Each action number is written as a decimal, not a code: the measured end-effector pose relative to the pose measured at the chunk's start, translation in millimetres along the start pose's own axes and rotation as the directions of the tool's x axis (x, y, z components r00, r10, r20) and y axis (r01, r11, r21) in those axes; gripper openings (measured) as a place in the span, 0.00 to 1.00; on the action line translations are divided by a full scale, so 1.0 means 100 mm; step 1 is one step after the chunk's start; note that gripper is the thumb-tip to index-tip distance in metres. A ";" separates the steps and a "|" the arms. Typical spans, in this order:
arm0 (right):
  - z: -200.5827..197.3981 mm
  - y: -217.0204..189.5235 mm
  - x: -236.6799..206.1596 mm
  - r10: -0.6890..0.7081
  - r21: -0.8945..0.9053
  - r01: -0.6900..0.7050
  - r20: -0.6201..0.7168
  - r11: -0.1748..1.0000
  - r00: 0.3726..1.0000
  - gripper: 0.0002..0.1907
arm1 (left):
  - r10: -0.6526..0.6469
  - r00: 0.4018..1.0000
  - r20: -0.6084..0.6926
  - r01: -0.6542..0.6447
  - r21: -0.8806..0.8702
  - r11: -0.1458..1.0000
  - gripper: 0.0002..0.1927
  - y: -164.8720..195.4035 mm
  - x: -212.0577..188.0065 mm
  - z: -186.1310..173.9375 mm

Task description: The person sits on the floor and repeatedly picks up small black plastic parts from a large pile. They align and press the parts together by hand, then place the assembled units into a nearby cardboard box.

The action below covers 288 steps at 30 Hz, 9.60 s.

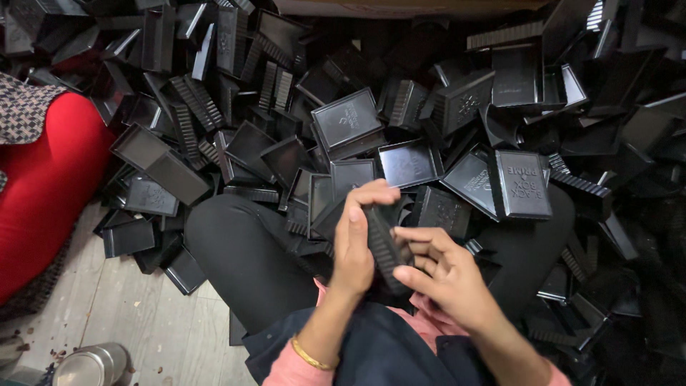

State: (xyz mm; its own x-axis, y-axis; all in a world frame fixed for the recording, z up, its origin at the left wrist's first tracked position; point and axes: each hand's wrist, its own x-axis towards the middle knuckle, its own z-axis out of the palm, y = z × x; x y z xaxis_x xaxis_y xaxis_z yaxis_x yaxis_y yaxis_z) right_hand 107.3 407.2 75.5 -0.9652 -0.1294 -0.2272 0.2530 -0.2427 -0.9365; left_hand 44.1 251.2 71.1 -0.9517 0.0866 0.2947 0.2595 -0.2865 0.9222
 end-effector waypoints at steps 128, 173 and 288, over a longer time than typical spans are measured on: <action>0.25 -0.12 0.49 0.077 -0.043 -0.064 0.446 0.997 0.892 0.36 | 0.148 0.989 0.008 -0.147 0.184 0.972 0.32 0.09 -0.13 -0.76; 0.55 0.18 0.43 -0.261 -0.260 0.285 0.124 0.923 0.957 0.10 | -0.425 0.902 0.076 0.362 -0.671 0.647 0.27 -0.36 -0.37 -0.61; 0.61 -0.31 1.06 -0.302 -0.374 0.388 0.269 0.842 0.914 0.34 | -0.311 0.936 -0.166 0.145 -0.625 0.767 0.35 -0.25 0.07 -1.13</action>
State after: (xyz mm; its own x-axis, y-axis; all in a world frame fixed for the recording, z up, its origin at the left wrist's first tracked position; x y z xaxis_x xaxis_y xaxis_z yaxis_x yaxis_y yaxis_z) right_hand 1.5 343.0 97.2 -0.9414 -0.3037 0.1471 -0.1865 0.1048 -0.9768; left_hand 12.1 150.8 22.2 -0.9985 0.0122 -0.0527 -0.0411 -0.8034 0.5940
